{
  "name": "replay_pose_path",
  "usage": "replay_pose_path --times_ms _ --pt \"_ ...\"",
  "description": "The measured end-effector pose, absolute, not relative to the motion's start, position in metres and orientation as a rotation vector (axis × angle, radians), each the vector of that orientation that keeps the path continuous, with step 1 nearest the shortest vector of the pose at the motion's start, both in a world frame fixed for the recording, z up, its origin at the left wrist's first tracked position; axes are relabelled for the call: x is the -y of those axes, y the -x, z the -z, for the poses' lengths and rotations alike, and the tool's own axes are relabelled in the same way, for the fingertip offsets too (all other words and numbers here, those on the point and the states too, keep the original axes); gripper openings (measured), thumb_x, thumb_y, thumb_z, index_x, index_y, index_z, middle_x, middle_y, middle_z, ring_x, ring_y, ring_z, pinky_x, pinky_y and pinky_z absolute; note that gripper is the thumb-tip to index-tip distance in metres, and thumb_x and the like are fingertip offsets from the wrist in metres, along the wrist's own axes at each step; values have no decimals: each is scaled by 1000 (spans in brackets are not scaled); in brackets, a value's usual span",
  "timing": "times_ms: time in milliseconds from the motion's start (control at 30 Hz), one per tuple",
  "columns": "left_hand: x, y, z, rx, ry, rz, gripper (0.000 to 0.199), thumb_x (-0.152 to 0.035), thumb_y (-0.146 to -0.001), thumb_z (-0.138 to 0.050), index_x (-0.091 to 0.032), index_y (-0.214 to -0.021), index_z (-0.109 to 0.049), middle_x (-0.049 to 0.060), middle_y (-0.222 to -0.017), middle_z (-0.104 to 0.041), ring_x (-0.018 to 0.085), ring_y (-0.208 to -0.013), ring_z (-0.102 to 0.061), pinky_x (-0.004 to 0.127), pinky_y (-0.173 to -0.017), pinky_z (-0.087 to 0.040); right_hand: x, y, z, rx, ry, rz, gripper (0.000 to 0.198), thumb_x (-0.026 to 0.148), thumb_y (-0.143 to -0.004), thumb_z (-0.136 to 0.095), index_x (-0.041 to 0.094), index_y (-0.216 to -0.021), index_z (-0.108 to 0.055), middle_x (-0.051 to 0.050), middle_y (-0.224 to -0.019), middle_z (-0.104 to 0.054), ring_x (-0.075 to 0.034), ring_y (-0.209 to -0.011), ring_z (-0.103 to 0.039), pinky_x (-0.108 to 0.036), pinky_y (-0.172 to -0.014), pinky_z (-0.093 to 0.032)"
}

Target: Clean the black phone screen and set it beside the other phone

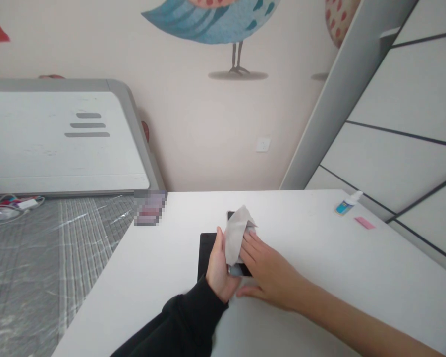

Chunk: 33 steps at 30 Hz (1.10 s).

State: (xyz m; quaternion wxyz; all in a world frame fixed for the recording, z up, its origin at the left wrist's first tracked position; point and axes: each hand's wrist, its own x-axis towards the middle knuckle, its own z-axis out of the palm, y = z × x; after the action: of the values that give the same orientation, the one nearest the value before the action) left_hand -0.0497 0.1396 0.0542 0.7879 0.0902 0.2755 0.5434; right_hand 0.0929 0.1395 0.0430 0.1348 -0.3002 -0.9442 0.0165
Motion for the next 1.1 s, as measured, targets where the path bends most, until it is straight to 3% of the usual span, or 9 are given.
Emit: replay_pose_path --times_ms 167,300,467,633,733,800,900,967,1100 --pt "-135 40 -46 -650 -222 -1179 60 -56 -105 -37 -11 -125 -72 15 -119 -77 28 -121 -69 39 -114 -45 -133 -101 -38 2694 972 -235 108 87 -77 -52 4 -147 -51 -27 -144 -58 -43 -139 -50 -64 -121 -35" --pt "-131 34 -45 -690 -234 -1147 54 -53 -105 -40 -16 -133 -68 11 -124 -76 27 -126 -66 38 -116 -43 -145 -101 -45 2614 1093 -260 118 89 -75 -53 -1 -150 -45 -31 -154 -46 -44 -149 -37 -66 -124 -25" --pt "-135 42 -52 -731 -207 -1039 79 -58 -105 -26 5 -116 -72 25 -103 -78 34 -109 -74 45 -110 -48 -122 -102 -38 2694 906 -365 128 95 -66 -54 6 -157 -38 -27 -156 -46 -43 -148 -39 -63 -125 -26" --pt "-133 37 -54 -800 -191 -1136 50 -46 -106 -41 -11 -127 -69 13 -116 -78 25 -116 -71 34 -110 -48 -140 -102 -44 2596 1061 -222 111 89 -75 -54 1 -142 -55 -30 -141 -59 -45 -138 -51 -69 -122 -26" --pt "-133 41 -54 -823 -183 -1120 53 -47 -106 -40 -7 -117 -73 15 -109 -80 26 -114 -73 34 -109 -49 -139 -100 -39 2557 946 -178 120 92 -67 -58 -2 -142 -54 -31 -141 -59 -46 -137 -52 -67 -121 -32" --pt "-136 46 -55 -828 -178 -1080 64 -52 -106 -36 -2 -107 -75 20 -100 -80 30 -107 -75 38 -106 -52 -129 -103 -30 2543 753 -202 106 86 -75 -60 2 -139 -59 -27 -136 -65 -41 -132 -59 -60 -119 -41" --pt "-137 49 -55 -831 -197 -1083 62 -54 -105 -38 -3 -106 -75 19 -96 -80 29 -100 -76 38 -101 -54 -119 -117 -19 2500 588 -302 36 41 -104 -48 20 -116 -75 -12 -111 -79 -27 -111 -73 -46 -104 -58" --pt "-136 48 -53 -828 -230 -1109 53 -49 -105 -45 -6 -111 -75 16 -100 -80 27 -99 -76 35 -99 -55 -118 -130 -20 2451 630 -438 39 30 -106 -41 28 -98 -79 -7 -94 -81 -24 -97 -77 -41 -92 -63" --pt "-134 47 -49 -849 -311 -1134 41 -43 -101 -56 -9 -116 -74 14 -101 -80 26 -89 -78 33 -85 -59 -114 -156 -37 2250 939 -480 47 45 -103 -41 26 -78 -76 -8 -72 -76 -24 -67 -73 -37 -65 -62"
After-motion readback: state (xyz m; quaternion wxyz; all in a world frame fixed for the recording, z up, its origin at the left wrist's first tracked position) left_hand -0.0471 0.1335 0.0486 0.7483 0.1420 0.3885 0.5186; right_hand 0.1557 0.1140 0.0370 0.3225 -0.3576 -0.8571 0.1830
